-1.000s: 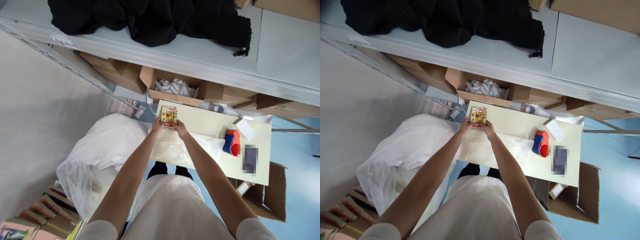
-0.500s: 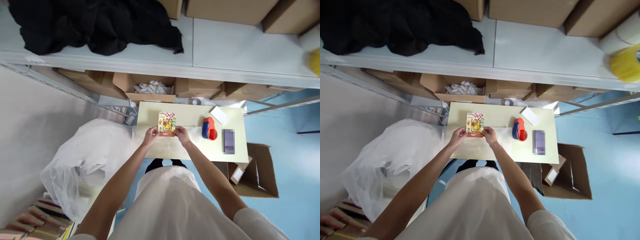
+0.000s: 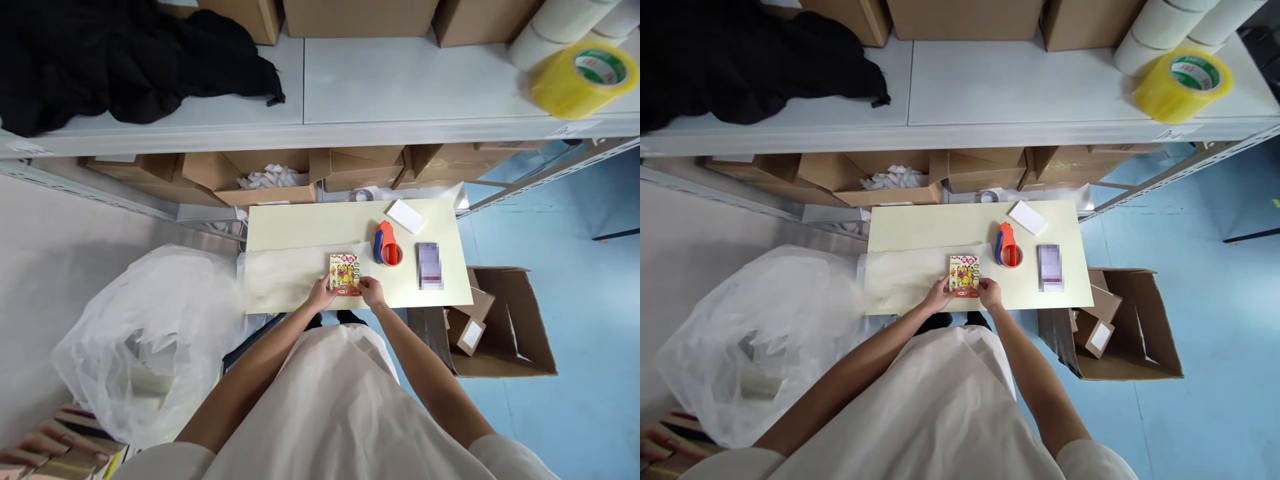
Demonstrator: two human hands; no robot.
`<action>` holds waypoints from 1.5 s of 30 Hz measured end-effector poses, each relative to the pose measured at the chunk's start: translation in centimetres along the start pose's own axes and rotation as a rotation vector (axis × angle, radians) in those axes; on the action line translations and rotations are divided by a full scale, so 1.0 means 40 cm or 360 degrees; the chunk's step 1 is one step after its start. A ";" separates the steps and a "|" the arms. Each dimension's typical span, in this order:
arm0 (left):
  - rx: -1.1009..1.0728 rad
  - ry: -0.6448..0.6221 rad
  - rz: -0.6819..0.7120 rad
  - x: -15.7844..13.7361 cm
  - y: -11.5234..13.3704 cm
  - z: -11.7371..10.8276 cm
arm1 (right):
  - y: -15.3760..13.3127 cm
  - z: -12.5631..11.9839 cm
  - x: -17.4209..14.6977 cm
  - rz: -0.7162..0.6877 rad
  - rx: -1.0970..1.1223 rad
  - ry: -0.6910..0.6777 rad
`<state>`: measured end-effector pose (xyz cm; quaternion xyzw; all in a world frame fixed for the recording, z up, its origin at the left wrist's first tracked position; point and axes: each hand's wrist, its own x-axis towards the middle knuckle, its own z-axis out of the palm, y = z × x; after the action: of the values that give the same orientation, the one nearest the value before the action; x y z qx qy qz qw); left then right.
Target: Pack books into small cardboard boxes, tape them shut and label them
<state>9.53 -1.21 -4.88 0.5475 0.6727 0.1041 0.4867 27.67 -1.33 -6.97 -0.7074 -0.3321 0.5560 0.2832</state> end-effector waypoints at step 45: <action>0.0222 -0.0125 0.0399 -0.036 0.019 0.036 | -0.065 -0.012 0.039 0.0025 0.0004 -0.0114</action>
<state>11.01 -2.69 -4.30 0.6633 0.5851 0.0957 0.4567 28.00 1.49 -5.79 -0.6892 -0.3358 0.5836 0.2676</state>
